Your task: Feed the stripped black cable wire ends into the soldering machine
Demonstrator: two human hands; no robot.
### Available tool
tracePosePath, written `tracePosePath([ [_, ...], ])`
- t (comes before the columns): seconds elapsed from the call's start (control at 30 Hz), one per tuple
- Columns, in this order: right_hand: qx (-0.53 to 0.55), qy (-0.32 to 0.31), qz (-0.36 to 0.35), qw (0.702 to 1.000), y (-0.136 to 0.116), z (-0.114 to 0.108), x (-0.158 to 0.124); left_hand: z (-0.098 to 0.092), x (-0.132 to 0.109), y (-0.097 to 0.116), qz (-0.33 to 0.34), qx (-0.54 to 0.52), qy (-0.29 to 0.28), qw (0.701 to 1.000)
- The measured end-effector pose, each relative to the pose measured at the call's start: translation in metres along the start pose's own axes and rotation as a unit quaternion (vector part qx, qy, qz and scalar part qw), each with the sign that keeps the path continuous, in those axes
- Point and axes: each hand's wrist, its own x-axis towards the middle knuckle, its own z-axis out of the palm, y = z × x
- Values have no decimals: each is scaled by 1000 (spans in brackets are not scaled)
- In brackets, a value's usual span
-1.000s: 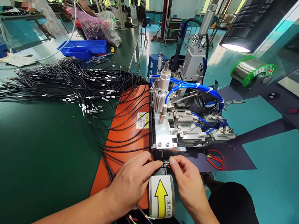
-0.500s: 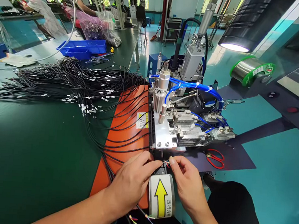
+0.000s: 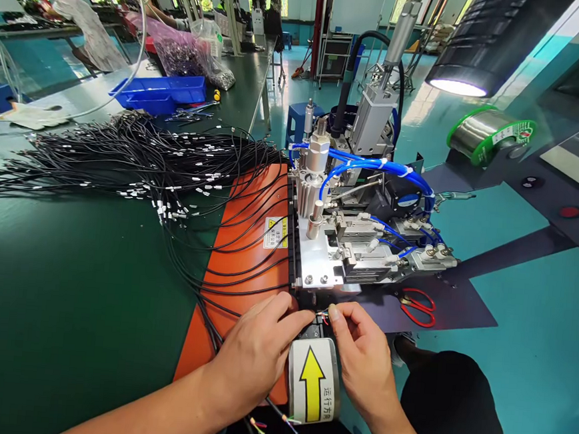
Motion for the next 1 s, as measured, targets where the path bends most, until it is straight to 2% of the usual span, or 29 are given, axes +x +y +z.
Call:
tracePosePath([
  [0.27,-58,6,-32,998,1,-1,-2,0,0,0,1,1,-5,1000],
  [0.53,-13,-4,16,1000,0,0,1,2,0,1,7,20,1,1000],
  [0.83,33,-15,47,998,0,-1,1,2,1,0,-2,8,-32,999],
  [1.0,5,-36,64,997,-7,-6,-9,3,1,0,6,1,-28,1000],
])
